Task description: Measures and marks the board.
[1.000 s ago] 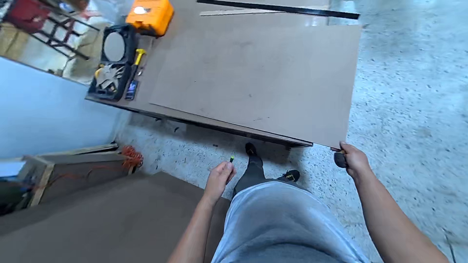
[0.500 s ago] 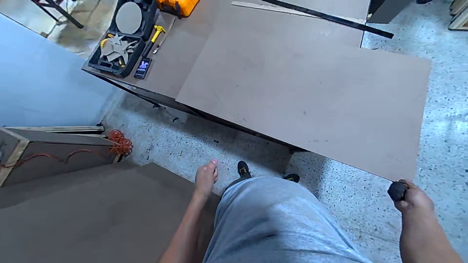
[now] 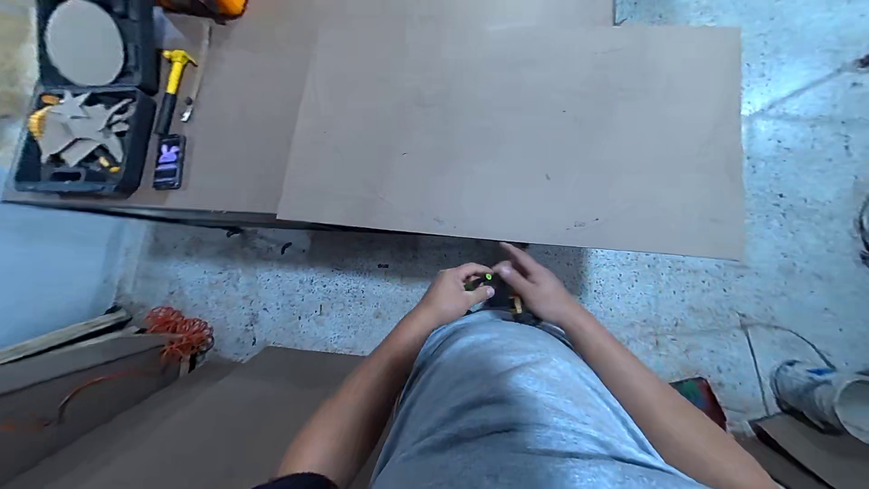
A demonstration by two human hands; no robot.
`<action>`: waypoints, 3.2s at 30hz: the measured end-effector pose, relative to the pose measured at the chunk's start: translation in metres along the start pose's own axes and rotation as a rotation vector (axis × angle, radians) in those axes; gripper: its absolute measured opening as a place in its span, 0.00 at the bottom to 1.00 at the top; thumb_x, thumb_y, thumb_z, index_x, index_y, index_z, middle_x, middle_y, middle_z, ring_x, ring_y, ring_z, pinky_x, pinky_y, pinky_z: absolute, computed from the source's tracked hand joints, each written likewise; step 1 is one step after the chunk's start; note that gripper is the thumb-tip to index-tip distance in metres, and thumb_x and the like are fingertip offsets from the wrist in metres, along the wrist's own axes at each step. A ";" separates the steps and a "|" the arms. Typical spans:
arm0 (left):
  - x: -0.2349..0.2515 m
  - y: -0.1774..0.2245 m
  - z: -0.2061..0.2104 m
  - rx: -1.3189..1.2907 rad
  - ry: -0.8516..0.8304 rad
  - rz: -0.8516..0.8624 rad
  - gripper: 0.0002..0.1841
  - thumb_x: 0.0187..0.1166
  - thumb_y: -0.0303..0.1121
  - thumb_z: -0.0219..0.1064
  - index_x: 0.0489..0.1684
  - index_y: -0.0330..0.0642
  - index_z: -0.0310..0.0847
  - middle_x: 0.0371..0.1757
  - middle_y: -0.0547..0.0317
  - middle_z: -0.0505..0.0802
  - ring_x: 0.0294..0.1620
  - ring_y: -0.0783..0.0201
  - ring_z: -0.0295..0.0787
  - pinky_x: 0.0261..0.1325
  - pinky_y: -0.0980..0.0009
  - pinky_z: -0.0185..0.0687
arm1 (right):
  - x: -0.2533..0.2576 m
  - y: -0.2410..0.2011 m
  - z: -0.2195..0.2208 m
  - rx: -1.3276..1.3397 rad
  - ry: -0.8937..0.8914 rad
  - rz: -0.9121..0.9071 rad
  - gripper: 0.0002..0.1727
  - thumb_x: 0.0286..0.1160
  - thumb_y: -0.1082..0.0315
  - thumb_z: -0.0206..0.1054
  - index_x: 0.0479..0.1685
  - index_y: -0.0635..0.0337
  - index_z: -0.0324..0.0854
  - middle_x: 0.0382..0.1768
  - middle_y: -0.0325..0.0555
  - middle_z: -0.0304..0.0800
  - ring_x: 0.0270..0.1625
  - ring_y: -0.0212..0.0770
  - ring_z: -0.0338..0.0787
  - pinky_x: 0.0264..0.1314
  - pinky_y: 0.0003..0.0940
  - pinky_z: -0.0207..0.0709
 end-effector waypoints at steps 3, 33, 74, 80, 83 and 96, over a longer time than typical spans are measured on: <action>0.024 0.017 0.017 -0.073 -0.068 0.045 0.14 0.78 0.33 0.75 0.60 0.49 0.90 0.55 0.59 0.96 0.50 0.63 0.94 0.55 0.54 0.93 | 0.016 -0.026 0.001 -0.071 -0.037 -0.082 0.32 0.91 0.49 0.53 0.93 0.42 0.60 0.58 0.41 0.93 0.50 0.40 0.93 0.56 0.53 0.88; 0.453 0.172 0.277 1.039 -0.601 0.276 0.22 0.79 0.50 0.72 0.56 0.40 0.84 0.45 0.38 0.91 0.50 0.35 0.89 0.52 0.28 0.78 | -0.042 0.238 -0.210 0.595 0.721 0.485 0.15 0.89 0.58 0.61 0.58 0.54 0.89 0.40 0.39 0.95 0.41 0.35 0.91 0.51 0.42 0.85; 0.477 0.169 0.200 0.061 -0.423 0.048 0.45 0.91 0.65 0.25 0.29 0.43 0.86 0.13 0.66 0.85 0.12 0.70 0.79 0.21 0.69 0.82 | -0.031 0.239 -0.218 0.566 0.714 0.545 0.12 0.89 0.60 0.61 0.43 0.53 0.90 0.33 0.37 0.94 0.36 0.35 0.90 0.45 0.42 0.83; 0.475 0.155 0.217 -0.135 -0.395 0.230 0.09 0.72 0.28 0.77 0.38 0.43 0.80 0.30 0.60 0.91 0.26 0.67 0.85 0.33 0.70 0.85 | -0.030 0.239 -0.217 0.601 0.715 0.553 0.12 0.89 0.60 0.62 0.43 0.53 0.89 0.35 0.38 0.95 0.37 0.35 0.91 0.46 0.42 0.84; 0.471 0.151 0.226 -0.127 -0.405 0.203 0.02 0.80 0.27 0.68 0.42 0.39 0.82 0.30 0.59 0.91 0.28 0.66 0.87 0.36 0.69 0.87 | -0.031 0.240 -0.218 0.582 0.719 0.551 0.12 0.89 0.60 0.62 0.42 0.52 0.90 0.33 0.36 0.94 0.36 0.34 0.90 0.44 0.41 0.83; 0.464 0.150 0.250 0.287 -0.357 0.282 0.06 0.76 0.35 0.75 0.41 0.45 0.90 0.35 0.62 0.97 0.34 0.69 0.94 0.42 0.67 0.93 | -0.032 0.238 -0.216 0.601 0.739 0.540 0.13 0.88 0.60 0.62 0.40 0.52 0.90 0.32 0.36 0.93 0.35 0.34 0.90 0.43 0.42 0.83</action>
Point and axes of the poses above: each hand's wrist, its own x-axis towards the middle knuckle, its own z-axis out of the palm, y = z × x, the point moved 4 cm from there along x, towards the middle knuckle
